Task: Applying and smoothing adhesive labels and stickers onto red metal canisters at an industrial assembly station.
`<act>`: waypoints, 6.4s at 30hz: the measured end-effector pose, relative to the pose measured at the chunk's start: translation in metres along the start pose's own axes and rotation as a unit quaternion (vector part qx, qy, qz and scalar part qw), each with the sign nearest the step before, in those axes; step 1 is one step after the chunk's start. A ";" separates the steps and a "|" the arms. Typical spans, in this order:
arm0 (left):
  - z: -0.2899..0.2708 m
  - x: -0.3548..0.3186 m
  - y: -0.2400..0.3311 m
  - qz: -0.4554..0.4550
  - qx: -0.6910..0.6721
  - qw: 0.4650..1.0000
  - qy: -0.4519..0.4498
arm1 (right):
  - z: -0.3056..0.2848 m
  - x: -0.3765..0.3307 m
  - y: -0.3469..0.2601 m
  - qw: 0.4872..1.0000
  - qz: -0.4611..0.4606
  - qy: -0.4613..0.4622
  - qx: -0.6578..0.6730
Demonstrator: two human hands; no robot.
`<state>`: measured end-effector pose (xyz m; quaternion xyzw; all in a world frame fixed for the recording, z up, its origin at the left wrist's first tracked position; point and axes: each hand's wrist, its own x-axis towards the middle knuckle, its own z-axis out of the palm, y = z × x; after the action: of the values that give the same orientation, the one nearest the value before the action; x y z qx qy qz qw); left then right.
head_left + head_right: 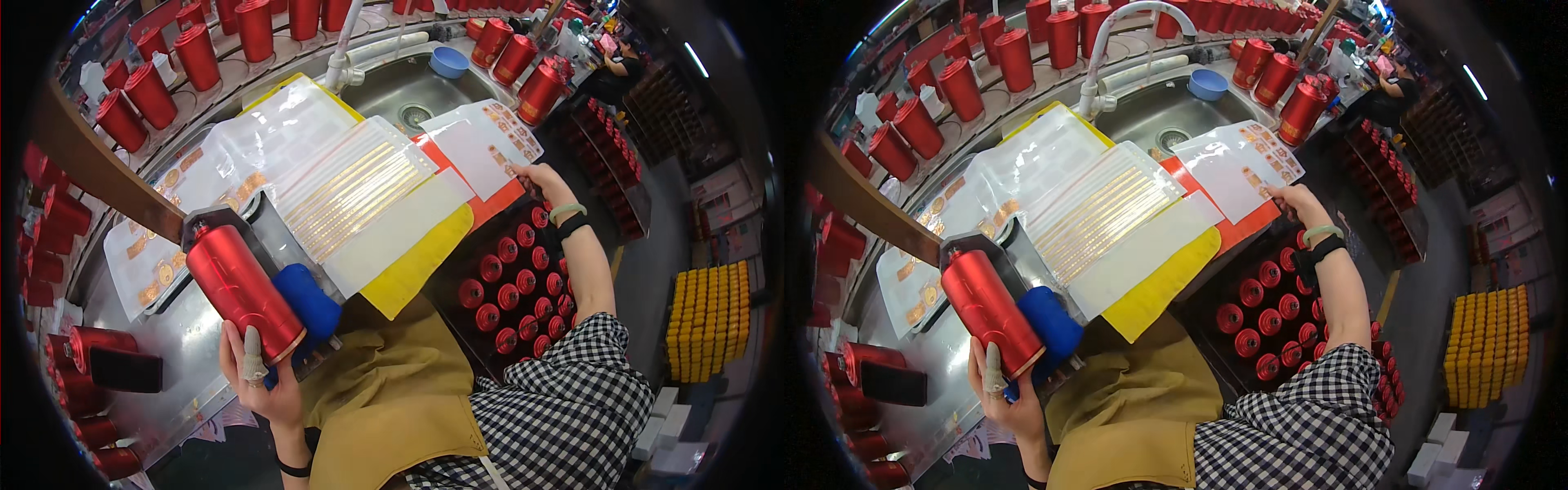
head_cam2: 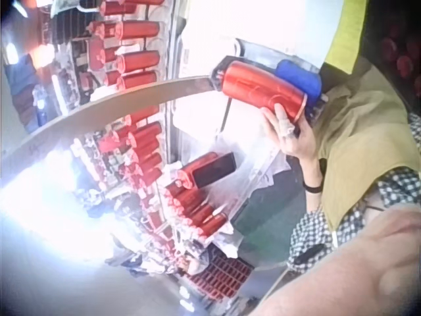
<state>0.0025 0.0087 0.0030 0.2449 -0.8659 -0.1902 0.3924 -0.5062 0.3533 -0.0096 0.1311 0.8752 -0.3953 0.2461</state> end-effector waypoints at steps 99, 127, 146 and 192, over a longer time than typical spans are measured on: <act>0.004 0.076 -0.003 -0.379 -0.497 0.780 -0.023 | 0.321 -0.299 -0.164 0.754 -0.539 -0.369 0.069; 0.003 0.078 -0.005 -0.379 -0.533 0.756 -0.013 | 0.322 -0.299 -0.163 0.757 -0.533 -0.373 0.062; -0.004 0.076 -0.011 -0.398 -0.544 0.738 -0.025 | 0.312 -0.295 -0.116 0.813 -0.317 -0.468 0.142; -0.007 0.071 -0.014 -0.431 -0.582 0.689 -0.010 | 0.313 -0.307 -0.115 0.835 -0.341 -0.424 0.078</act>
<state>-0.0290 -0.0445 0.0412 0.3121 -0.3845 -0.8068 0.3222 -0.1932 0.0308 0.0499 -0.3374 0.6407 -0.5379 0.4317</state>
